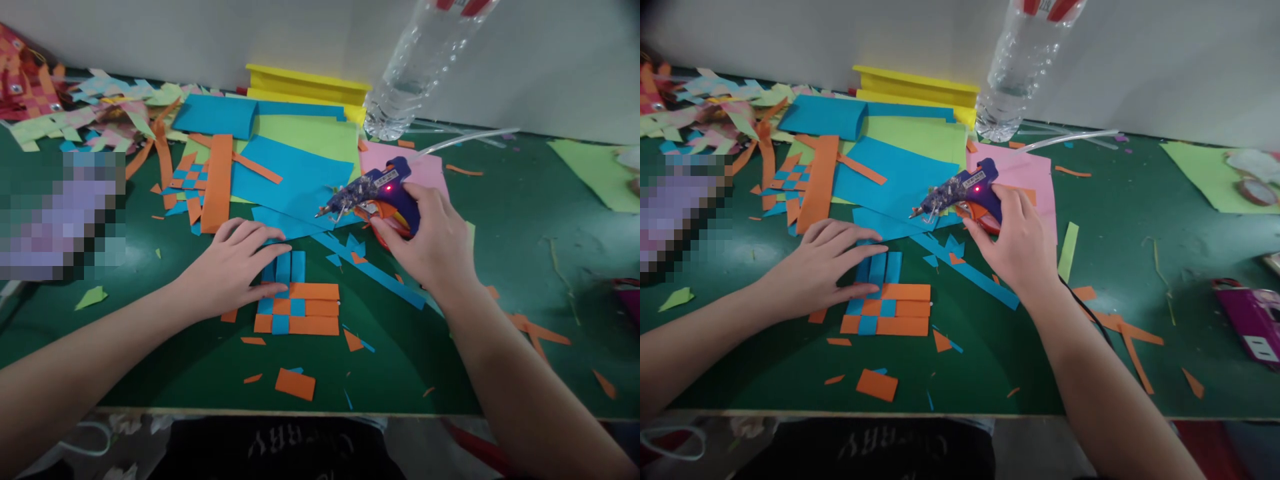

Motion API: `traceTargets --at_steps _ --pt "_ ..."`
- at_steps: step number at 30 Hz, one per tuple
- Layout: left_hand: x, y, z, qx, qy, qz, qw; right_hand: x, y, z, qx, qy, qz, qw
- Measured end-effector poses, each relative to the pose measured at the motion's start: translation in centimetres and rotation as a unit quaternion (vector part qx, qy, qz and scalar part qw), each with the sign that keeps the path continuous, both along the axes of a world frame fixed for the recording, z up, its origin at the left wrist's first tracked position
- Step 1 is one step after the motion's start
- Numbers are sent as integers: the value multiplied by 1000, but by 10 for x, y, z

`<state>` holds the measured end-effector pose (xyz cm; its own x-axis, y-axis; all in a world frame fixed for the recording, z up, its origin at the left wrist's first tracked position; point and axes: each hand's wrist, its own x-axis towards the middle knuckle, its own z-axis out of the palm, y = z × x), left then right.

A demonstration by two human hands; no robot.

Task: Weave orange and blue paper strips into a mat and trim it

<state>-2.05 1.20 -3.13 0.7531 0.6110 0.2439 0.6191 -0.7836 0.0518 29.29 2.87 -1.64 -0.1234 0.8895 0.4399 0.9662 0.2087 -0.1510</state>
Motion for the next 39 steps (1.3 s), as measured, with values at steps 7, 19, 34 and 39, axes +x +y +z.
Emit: traceTargets --at_steps 7,19,34,39 --pt "2 2 -3 8 -6 14 1000 2 1 1 11 -6 14 1000" --pt "3 3 1 9 -83 17 996 3 3 -2 52 2 53 997" --pt "-2 -4 17 141 -121 -144 972 -5 -5 0 69 -22 106 992" --pt "0 -13 29 192 -71 -240 949 -8 -8 2 94 -47 198 975"
